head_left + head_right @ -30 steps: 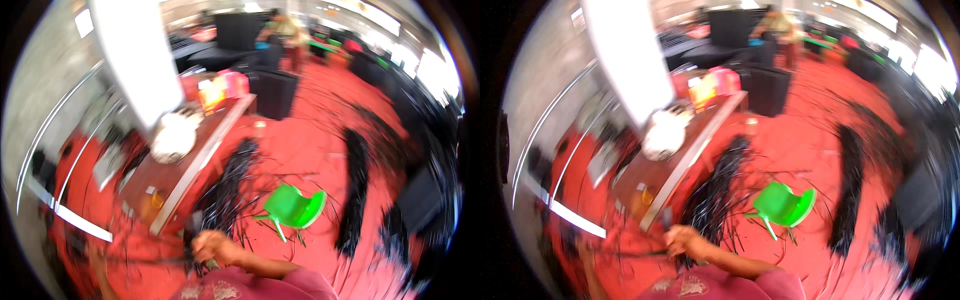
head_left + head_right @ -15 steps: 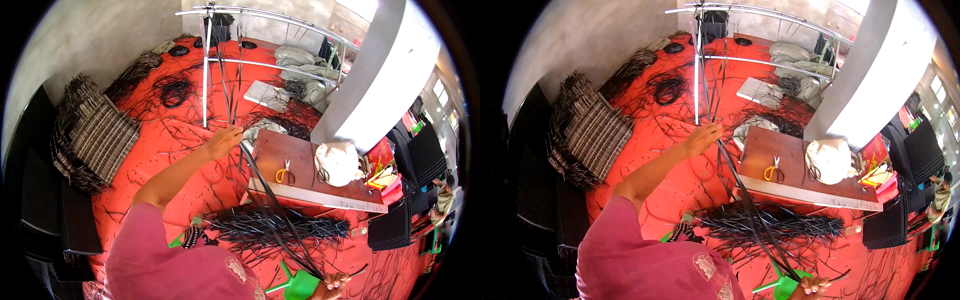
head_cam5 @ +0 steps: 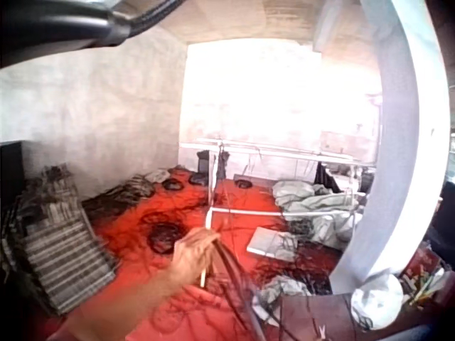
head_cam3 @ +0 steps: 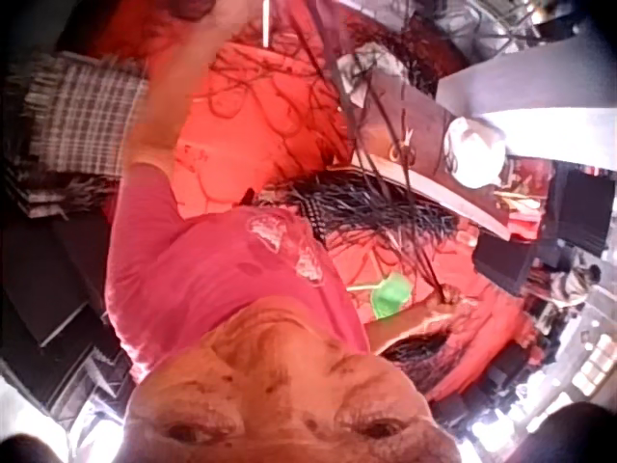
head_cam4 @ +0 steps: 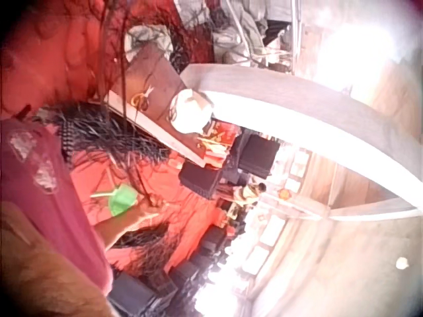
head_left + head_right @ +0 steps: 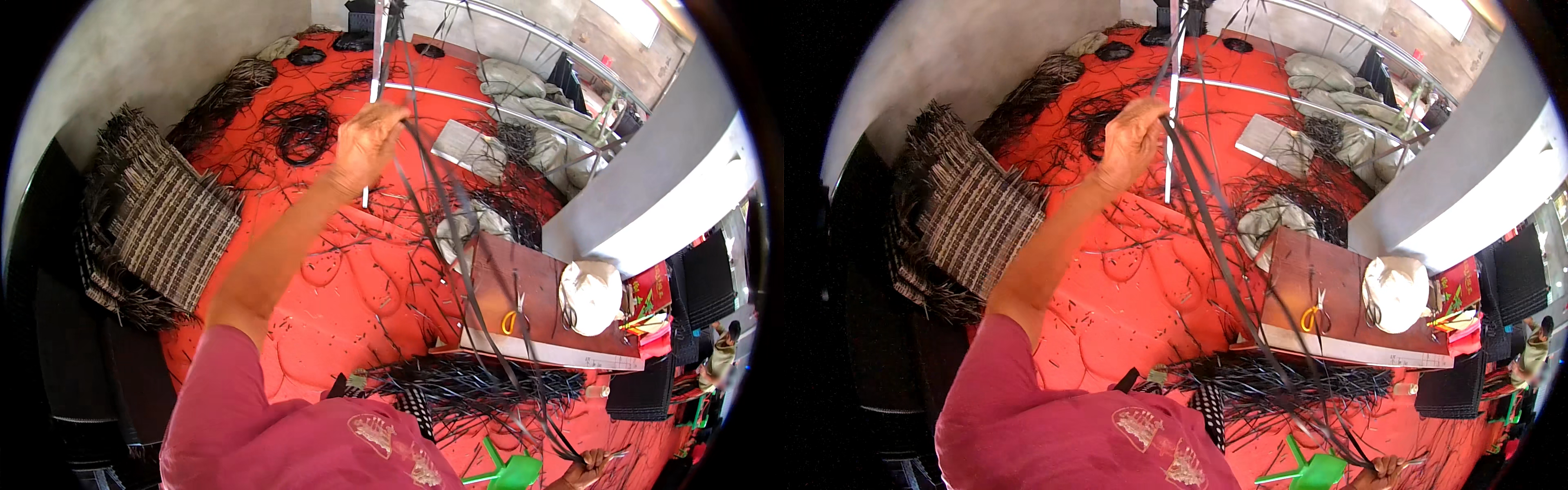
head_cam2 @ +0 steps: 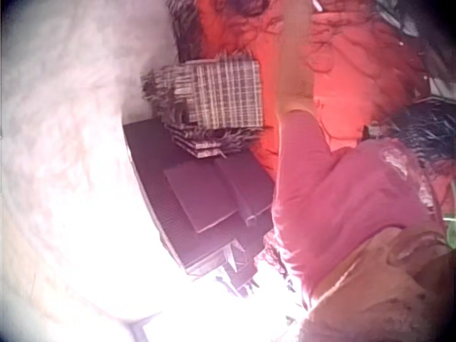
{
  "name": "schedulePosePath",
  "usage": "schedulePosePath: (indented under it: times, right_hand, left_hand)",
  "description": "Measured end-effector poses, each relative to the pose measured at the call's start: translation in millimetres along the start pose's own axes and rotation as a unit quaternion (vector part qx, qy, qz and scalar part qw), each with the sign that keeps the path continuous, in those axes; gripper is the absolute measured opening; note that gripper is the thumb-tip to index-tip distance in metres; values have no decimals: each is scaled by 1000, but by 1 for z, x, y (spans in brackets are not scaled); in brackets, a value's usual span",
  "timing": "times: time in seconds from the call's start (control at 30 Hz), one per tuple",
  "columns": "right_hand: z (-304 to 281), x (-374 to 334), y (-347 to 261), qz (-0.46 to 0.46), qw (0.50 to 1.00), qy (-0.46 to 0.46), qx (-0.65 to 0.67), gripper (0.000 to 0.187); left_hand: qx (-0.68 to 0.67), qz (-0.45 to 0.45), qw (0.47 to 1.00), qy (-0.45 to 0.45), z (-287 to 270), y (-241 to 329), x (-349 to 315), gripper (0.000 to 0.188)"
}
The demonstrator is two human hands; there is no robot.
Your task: The person sorts through a large pile of black strips on a red floor, picking them up and separating them by hand. The person occasionally interacts with a metal frame structure while continuing to organize the strips.
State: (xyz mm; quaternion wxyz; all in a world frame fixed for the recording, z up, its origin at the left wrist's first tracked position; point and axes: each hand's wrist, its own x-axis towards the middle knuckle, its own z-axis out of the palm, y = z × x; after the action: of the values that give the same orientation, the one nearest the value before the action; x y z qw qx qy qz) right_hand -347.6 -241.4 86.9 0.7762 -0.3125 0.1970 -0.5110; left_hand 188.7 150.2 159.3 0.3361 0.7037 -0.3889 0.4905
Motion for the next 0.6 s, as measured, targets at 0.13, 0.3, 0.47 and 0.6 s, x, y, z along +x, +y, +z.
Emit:
schedulePosePath:
  times: [0.13,0.3,0.47,0.6]
  right_hand:
    - [2,41,66,56,996,-66,2,28]
    - [79,69,176,112,982,-74,-135,30]
    - [140,77,321,170,947,-116,-246,28]
    - [158,102,431,249,915,-145,-283,25]
  left_hand:
    - [-44,190,965,-175,6,49,-23,39]
    - [-70,119,925,-354,-17,19,-105,47]
    - [-30,-57,864,-500,-58,-100,-185,28]
    - [-44,-197,843,-498,-80,-199,-166,17]
